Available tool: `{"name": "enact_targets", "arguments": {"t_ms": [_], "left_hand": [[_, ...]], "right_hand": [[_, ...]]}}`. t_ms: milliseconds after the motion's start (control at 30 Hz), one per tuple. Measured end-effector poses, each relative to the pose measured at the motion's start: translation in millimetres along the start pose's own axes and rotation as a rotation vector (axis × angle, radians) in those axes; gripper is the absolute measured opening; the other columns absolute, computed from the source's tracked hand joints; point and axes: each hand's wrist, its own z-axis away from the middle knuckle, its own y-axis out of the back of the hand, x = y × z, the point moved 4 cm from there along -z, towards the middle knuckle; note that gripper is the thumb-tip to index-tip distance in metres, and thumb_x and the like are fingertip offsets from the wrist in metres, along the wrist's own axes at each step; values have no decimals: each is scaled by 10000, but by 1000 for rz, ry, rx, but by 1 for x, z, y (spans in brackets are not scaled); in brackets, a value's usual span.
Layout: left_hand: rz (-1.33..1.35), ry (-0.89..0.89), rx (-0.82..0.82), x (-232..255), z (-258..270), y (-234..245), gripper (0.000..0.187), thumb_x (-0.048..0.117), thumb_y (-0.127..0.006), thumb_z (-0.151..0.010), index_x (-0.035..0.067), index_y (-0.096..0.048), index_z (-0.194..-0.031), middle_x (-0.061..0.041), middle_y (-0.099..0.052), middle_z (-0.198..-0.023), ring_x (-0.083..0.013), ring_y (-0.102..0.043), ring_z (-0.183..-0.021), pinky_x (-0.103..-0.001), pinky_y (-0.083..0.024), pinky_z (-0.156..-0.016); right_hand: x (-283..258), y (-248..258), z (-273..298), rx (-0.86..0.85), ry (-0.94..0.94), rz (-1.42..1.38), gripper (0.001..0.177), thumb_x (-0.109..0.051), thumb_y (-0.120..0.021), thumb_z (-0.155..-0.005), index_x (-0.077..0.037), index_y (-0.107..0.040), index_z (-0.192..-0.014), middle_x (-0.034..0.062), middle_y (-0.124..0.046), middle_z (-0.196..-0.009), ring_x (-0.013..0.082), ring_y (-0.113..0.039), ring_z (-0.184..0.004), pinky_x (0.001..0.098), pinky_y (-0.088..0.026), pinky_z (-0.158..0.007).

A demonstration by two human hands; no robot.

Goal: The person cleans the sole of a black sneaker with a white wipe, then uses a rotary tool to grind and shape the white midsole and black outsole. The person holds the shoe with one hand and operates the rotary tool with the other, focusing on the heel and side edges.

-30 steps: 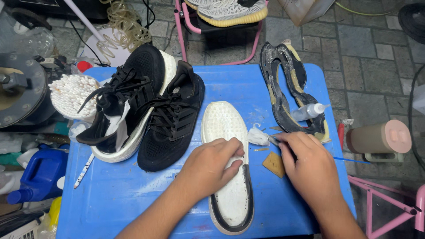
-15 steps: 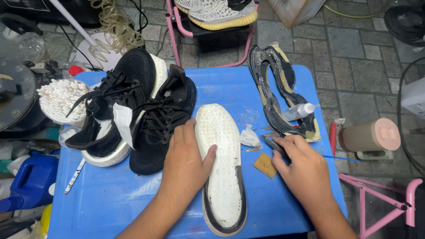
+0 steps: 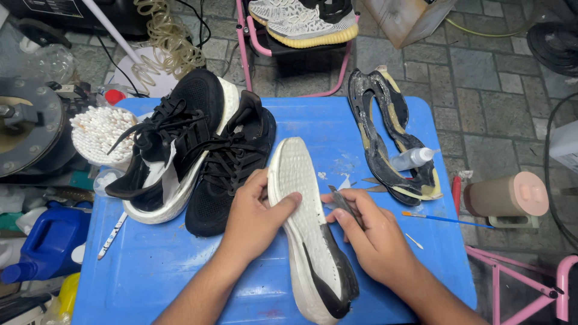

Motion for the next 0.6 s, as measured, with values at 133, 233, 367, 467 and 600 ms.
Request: {"name": "enact_targets", "arguments": {"t_ms": [133,233,367,467,600], "left_hand": [[311,85,-147,-9,-1,-4,622,259,-647,-900,6,-488,-1445,-95,-674,-1168,-124,-651,-1010,-276,-553,-854],[392,204,-207,-22,-3,-7,578,358,-573,-938,61,-484,-1426,-100,-663,-1144,-122,-652,-991,-264,-553,-817],[521,255,-286,-39,-9,0,570,466,-498,-1024,-13,-600,-1316,-119,-685,-1012,-153,-660,-845,-293,-557,-707],[559,243,-329,-45,-14,3,621,519,-457,-1032,-26,-642,-1267,-99,-710,-1006,-141,-669,-847,-292,-562,-723],[527,236,-269,-47,-20,4,631,545,-439,-1027,-19,-640,-1225,-105,-716,-994,-149,-692,-872,-304,-583,-767]], "right_hand": [[-6,-13,-11,-100,36,-247,289,-106,-526,-1018,21,-552,-1276,115,-745,-1229,124,-670,-823,253,-552,-674],[-15,-16,-19,-181,23,-300,322,-92,-532,-989,-7,-521,-1300,102,-721,-1215,111,-699,-867,246,-550,-647],[-26,6,-30,-154,97,-50,344,-120,-568,-1000,-50,-559,-1337,83,-756,-1076,123,-666,-706,250,-548,-618],[-40,17,-34,-227,377,303,248,-157,-625,-973,-68,-685,-1197,60,-752,-981,169,-698,-805,292,-558,-707],[-43,1,-34,-311,536,536,212,-217,-687,-888,-93,-758,-1044,44,-712,-887,240,-693,-814,357,-552,-708]]}}
